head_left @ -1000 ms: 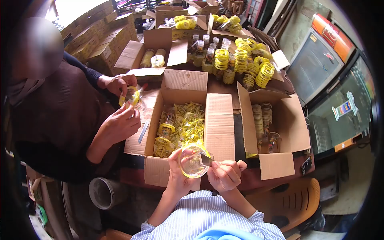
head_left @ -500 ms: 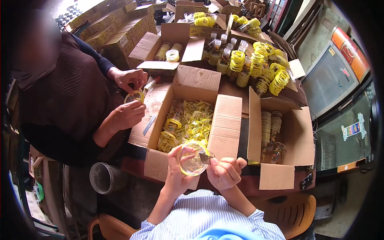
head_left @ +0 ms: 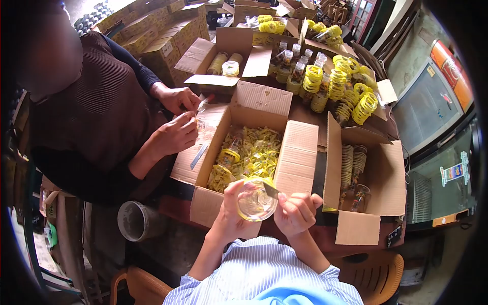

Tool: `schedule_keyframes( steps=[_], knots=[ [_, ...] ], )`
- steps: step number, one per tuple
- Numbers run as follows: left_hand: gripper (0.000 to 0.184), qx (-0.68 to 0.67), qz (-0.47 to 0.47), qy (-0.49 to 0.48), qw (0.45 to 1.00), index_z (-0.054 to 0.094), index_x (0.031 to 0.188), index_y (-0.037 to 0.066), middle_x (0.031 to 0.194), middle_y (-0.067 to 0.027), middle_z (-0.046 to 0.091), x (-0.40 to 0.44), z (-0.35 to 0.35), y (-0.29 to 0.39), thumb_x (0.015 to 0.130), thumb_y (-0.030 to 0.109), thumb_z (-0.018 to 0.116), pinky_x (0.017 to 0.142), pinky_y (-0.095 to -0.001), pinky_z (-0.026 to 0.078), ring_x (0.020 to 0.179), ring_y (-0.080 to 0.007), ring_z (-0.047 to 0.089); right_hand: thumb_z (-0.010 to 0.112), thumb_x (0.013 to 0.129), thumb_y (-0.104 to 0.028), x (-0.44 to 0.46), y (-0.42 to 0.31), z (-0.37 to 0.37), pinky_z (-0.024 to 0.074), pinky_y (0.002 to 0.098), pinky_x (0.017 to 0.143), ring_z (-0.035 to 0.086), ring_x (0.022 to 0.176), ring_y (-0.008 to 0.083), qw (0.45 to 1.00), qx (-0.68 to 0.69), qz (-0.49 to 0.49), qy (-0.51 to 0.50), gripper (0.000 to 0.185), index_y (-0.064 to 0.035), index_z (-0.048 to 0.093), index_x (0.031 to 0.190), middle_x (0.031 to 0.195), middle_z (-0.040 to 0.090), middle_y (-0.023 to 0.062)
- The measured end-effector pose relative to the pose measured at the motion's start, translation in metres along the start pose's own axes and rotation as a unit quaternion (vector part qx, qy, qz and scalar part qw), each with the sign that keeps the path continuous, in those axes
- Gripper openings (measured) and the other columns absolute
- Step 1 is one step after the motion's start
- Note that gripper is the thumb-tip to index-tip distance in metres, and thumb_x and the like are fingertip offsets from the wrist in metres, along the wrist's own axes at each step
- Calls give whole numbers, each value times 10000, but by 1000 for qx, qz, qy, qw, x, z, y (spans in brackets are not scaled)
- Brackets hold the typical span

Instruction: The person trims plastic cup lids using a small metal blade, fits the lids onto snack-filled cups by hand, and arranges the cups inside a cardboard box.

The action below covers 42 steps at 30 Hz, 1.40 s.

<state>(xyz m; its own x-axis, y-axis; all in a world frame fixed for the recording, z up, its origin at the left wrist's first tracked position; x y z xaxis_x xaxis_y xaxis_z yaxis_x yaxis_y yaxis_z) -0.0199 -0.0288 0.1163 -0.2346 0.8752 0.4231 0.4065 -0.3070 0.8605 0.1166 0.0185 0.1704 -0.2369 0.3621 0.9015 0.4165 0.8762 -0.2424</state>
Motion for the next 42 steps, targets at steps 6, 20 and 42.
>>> schedule_keyframes(
  steps=[6, 20, 42],
  knots=[
    [811, -51, 0, 25, 998, 221, 1308, 63, 1213, -140, 421, 4, -2, -14, 691, 83, 746, 905, -409, 449, 1140, -252, 472, 732, 660, -25, 11, 20, 9, 320, 282, 655, 527, 559, 143, 992, 94, 87, -15, 199, -113, 564, 718, 586, 516, -7],
    [793, 39, 9, 40, 998, 247, 1284, 87, 1200, -136, 446, 11, -12, -15, 683, 91, 765, 903, -418, 443, 1114, -253, 497, 734, 651, -30, 2, 7, 10, 284, 276, 676, 522, 559, 110, 999, 6, -21, -32, 167, -135, 616, 706, 615, 534, -55],
    [847, -63, 27, 18, 997, 202, 1316, 100, 1212, -133, 427, 11, -3, -15, 680, 62, 761, 932, -437, 424, 1144, -257, 468, 724, 682, -61, 4, 4, 7, 289, 270, 663, 526, 546, 100, 999, 28, -3, -17, 165, -134, 589, 743, 603, 516, -58]
  ],
)
Point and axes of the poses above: each hand's wrist, its own x-axis towards the middle knuckle, its own z-axis out of the palm, y = z × x, the point moved 7 cm from there along x, towards the middle knuckle
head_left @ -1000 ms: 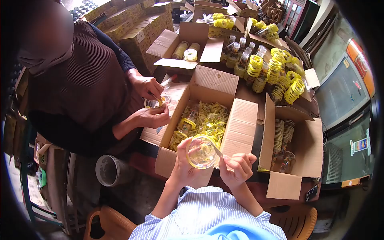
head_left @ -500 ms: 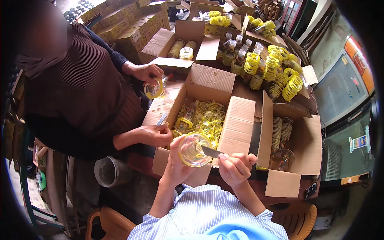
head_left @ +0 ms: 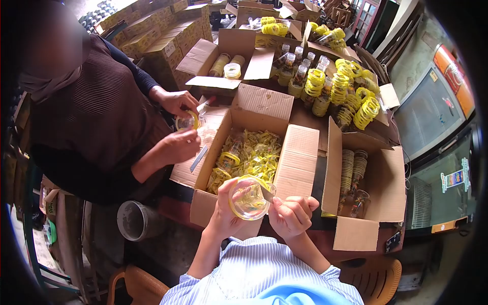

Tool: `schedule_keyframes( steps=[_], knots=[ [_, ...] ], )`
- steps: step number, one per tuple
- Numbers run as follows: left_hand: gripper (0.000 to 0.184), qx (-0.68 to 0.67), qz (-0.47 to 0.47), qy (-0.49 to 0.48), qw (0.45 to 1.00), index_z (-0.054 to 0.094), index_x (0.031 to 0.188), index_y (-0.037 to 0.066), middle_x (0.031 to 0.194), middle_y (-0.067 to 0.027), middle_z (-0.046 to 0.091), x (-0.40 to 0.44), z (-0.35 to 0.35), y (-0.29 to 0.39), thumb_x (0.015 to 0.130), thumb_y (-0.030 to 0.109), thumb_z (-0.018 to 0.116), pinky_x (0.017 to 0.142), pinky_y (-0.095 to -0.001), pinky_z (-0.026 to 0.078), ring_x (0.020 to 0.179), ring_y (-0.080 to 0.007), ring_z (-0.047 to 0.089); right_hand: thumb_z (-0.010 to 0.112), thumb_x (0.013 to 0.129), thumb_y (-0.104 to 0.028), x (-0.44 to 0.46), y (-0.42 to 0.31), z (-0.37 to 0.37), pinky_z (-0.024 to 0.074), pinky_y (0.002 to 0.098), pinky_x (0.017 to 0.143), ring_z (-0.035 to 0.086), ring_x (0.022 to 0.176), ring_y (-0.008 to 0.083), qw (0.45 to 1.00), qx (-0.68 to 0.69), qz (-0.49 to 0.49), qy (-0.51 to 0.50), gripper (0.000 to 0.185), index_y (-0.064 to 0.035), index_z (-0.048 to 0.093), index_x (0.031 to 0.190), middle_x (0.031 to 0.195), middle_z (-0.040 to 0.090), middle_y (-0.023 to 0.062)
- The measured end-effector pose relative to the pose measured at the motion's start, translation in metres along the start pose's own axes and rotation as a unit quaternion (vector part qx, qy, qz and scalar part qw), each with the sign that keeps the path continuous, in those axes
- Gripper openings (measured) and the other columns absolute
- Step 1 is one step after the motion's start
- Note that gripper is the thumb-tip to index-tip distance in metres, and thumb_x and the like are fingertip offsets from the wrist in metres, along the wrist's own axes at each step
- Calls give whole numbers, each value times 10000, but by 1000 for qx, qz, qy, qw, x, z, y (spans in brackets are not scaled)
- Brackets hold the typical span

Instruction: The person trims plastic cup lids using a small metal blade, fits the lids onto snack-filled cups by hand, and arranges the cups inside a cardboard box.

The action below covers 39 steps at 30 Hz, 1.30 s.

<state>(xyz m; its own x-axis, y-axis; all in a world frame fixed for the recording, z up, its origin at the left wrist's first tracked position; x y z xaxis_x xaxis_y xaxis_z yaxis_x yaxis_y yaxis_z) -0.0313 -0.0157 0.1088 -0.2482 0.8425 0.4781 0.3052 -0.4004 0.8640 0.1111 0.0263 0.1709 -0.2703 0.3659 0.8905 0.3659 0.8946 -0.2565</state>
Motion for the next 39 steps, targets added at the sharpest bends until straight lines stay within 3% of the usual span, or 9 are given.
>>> schedule_keyframes(
  steps=[11, 23, 26, 32, 39],
  knots=[
    [857, -45, 6, 6, 999, 198, 1320, 98, 1222, -119, 419, 0, 0, -4, 679, 70, 766, 946, -450, 418, 1146, -251, 463, 736, 667, -47, -5, 2, 1, 281, 267, 658, 521, 534, 99, 999, 46, 28, -4, 205, -135, 572, 752, 593, 521, -46],
    [837, 111, -5, -29, 993, 207, 1315, 84, 1207, -134, 411, -2, -6, -10, 683, 51, 754, 956, -461, 427, 1136, -267, 479, 731, 638, -13, 5, 14, 9, 305, 278, 632, 513, 530, 142, 992, 85, 95, -14, 220, -120, 554, 713, 588, 524, -2],
    [841, 67, -8, -70, 995, 202, 1321, 86, 1219, -135, 401, -2, 0, -7, 684, 41, 750, 966, -462, 419, 1144, -268, 473, 733, 638, -17, 9, 20, 10, 309, 279, 631, 511, 529, 144, 993, 76, 84, -26, 221, -116, 550, 710, 592, 532, 0],
    [857, -105, -31, -10, 994, 154, 1344, 105, 1247, -123, 387, -2, 2, -12, 707, 21, 721, 1012, -485, 352, 1208, -298, 419, 736, 652, -15, 7, 17, 1, 318, 277, 639, 517, 522, 141, 991, 80, 103, -6, 222, -112, 548, 723, 571, 523, -10],
    [855, -137, -17, -8, 990, 114, 1351, 115, 1300, -109, 344, 0, 5, -16, 730, 7, 692, 1033, -502, 307, 1260, -361, 350, 747, 633, -1, -1, 0, 0, 292, 261, 644, 526, 510, 107, 992, 99, 76, -20, 242, -113, 557, 731, 581, 528, -31]
  ],
)
Point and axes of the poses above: each hand's wrist, its own x-axis towards the middle knuckle, its own z-axis out of the palm, y = z × x, the point moved 7 cm from there along x, towards the middle knuckle
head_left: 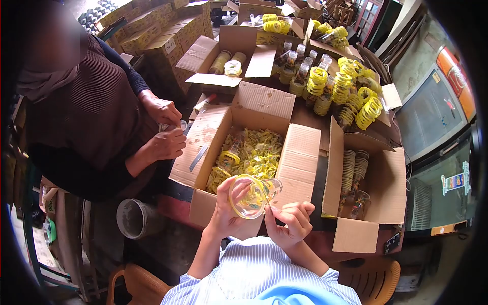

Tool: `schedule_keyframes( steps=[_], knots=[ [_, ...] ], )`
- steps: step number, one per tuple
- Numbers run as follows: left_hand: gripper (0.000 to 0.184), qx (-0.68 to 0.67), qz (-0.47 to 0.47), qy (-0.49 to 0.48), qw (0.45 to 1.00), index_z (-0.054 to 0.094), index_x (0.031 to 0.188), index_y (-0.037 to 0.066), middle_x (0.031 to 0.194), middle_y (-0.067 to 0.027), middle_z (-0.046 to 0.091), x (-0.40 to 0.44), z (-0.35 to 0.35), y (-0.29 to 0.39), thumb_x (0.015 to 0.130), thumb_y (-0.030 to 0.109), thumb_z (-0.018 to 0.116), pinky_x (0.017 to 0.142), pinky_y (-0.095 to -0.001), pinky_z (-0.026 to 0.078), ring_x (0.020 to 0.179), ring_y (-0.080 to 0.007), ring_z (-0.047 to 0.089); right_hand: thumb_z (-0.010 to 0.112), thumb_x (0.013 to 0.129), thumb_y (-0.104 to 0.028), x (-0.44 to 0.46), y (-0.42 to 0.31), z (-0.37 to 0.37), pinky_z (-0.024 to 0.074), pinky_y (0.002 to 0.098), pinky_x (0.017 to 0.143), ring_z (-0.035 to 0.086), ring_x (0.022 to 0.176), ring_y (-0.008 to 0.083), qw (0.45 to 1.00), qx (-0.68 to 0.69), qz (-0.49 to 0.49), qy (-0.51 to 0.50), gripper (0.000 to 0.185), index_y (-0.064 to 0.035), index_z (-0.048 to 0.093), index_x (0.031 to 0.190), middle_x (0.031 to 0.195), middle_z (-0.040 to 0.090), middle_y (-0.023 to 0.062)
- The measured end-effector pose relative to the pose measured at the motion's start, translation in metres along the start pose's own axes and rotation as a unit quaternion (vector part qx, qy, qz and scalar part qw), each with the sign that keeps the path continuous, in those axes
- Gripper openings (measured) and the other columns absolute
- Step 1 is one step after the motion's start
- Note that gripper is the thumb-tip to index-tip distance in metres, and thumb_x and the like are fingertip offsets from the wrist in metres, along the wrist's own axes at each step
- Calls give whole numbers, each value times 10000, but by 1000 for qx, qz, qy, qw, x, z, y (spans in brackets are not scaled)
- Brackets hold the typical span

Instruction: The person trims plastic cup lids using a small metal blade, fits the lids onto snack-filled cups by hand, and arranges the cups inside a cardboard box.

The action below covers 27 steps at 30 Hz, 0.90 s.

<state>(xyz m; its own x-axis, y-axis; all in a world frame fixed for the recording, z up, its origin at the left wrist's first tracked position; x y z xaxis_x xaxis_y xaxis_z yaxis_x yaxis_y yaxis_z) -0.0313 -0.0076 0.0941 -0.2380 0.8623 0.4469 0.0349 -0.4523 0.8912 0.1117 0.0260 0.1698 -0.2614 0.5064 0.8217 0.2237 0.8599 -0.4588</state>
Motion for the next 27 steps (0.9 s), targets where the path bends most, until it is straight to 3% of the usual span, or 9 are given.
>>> schedule_keyframes(
  steps=[8, 17, 27],
  knots=[
    [859, 59, 1, -12, 998, 120, 1339, 112, 1279, -142, 367, -2, 0, 1, 723, 31, 712, 1017, -495, 336, 1238, -354, 380, 748, 635, -5, 0, 1, 1, 297, 263, 642, 520, 509, 109, 1000, -15, 8, 10, 239, -115, 554, 724, 581, 527, -25],
    [829, 214, -1, -30, 976, 182, 1315, 78, 1210, -152, 432, -3, -3, 8, 711, 105, 749, 980, -469, 388, 1137, -276, 478, 741, 634, -2, 10, 15, 4, 300, 268, 619, 508, 511, 129, 1000, -2, 12, -7, 225, -113, 572, 730, 564, 512, -8],
    [833, 214, -4, -22, 977, 187, 1314, 74, 1194, -162, 453, -1, -5, 8, 708, 126, 756, 950, -456, 415, 1129, -288, 490, 734, 637, 9, 3, 17, 2, 312, 269, 620, 514, 513, 138, 999, 28, 38, -14, 219, -101, 559, 709, 571, 532, 8]
  ],
)
Point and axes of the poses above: each hand's wrist, its own x-axis towards the middle knuckle, its own z-axis out of the palm, y = z × x, the point moved 7 cm from there along x, towards the middle knuckle
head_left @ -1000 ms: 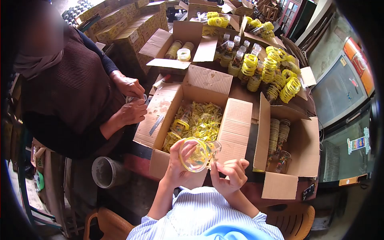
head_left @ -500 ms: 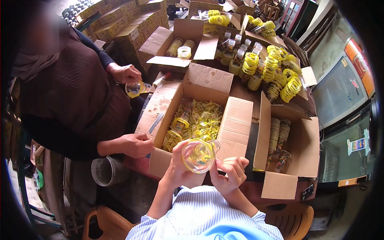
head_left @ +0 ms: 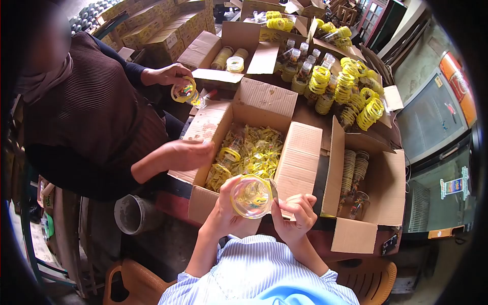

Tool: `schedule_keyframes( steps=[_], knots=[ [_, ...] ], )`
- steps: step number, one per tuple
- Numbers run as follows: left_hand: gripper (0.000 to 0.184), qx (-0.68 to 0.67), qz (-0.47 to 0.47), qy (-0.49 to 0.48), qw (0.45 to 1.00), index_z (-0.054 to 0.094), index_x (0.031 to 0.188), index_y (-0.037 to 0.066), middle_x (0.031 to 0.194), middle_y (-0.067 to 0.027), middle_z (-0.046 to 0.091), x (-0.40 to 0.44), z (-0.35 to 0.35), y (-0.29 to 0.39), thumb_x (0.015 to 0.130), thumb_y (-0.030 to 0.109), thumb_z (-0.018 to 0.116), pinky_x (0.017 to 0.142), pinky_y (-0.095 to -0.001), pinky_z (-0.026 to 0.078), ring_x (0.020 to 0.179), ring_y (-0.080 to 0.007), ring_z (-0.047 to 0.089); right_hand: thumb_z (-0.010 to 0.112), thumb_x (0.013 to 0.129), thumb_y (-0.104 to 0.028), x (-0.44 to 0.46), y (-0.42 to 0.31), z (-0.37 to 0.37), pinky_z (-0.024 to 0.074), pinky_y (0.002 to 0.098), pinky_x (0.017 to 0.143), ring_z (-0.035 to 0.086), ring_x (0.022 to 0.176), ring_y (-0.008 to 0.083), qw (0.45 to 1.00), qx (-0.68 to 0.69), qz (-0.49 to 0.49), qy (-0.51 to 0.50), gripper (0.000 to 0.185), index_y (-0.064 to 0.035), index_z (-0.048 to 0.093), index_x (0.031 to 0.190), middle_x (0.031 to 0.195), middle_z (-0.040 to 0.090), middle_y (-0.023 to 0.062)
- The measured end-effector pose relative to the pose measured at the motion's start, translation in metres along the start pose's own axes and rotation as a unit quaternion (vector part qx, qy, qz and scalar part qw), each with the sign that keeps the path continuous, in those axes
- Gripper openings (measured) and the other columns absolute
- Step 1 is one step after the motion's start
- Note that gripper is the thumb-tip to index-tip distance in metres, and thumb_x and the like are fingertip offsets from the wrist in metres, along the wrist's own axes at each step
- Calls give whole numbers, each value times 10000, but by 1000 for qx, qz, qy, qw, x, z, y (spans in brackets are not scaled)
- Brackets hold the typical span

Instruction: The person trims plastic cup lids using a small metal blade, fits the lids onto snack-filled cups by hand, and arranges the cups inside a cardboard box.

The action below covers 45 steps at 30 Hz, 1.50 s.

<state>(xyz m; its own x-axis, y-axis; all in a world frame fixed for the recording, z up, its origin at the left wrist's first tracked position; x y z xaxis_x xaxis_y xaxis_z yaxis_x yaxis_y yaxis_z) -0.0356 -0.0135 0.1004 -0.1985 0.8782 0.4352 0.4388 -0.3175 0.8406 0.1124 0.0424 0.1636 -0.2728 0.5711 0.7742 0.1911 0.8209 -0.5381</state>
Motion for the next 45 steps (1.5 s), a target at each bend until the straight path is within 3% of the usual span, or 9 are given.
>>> schedule_keyframes(
  steps=[11, 23, 34, 38, 41, 45],
  knots=[
    [869, 44, 12, -46, 998, 208, 1317, 62, 1139, -174, 510, 2, 0, 10, 676, 162, 787, 885, -381, 450, 1062, -279, 540, 740, 639, -8, 14, 7, 1, 309, 268, 629, 507, 530, 141, 1000, -15, -9, -17, 194, -99, 587, 715, 575, 529, 8],
    [847, -5, -23, -22, 999, 203, 1317, 67, 1176, -171, 490, 1, -3, 0, 688, 108, 768, 932, -421, 428, 1102, -280, 515, 734, 635, 7, 1, 3, 1, 289, 272, 618, 511, 514, 124, 1000, -15, -26, -11, 226, -122, 572, 724, 569, 520, -20],
    [858, 33, 0, -65, 997, 215, 1325, 64, 1179, -166, 490, 4, -5, 11, 671, 70, 770, 931, -387, 428, 1112, -271, 508, 750, 622, -4, 13, 2, 7, 299, 271, 618, 522, 523, 126, 997, -43, -54, -31, 225, -122, 574, 697, 575, 528, -15],
    [893, -7, -25, -59, 998, 201, 1340, 68, 1200, -158, 472, 2, -4, 1, 656, 54, 776, 965, -420, 406, 1137, -270, 489, 753, 612, 13, 13, 12, 3, 299, 265, 626, 526, 526, 126, 1000, -3, -4, -12, 232, -123, 589, 701, 578, 543, -20],
    [904, -40, -30, -46, 998, 212, 1351, 50, 1219, -180, 460, 3, -6, 1, 622, -11, 742, 956, -380, 381, 1154, -314, 467, 752, 612, 13, 7, 12, 4, 298, 263, 628, 528, 531, 126, 999, -7, -20, -29, 230, -123, 594, 709, 579, 542, -23],
    [900, -22, -25, -60, 998, 214, 1350, 50, 1218, -179, 463, 4, -6, 4, 627, 3, 749, 947, -377, 391, 1144, -310, 478, 753, 616, 7, 8, 10, 7, 295, 263, 624, 526, 531, 126, 999, 0, -23, -26, 226, -125, 595, 709, 577, 538, -22]
  ],
)
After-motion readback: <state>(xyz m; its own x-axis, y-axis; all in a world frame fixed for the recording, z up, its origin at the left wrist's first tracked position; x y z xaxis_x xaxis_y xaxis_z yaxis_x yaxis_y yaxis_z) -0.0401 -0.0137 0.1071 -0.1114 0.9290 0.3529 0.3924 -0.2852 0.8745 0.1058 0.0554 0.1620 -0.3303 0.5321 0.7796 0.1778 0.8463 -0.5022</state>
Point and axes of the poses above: each hand's wrist, its own x-axis towards the middle knuckle, its own z-axis out of the palm, y = z × x, the point moved 7 cm from there along x, towards the middle knuckle
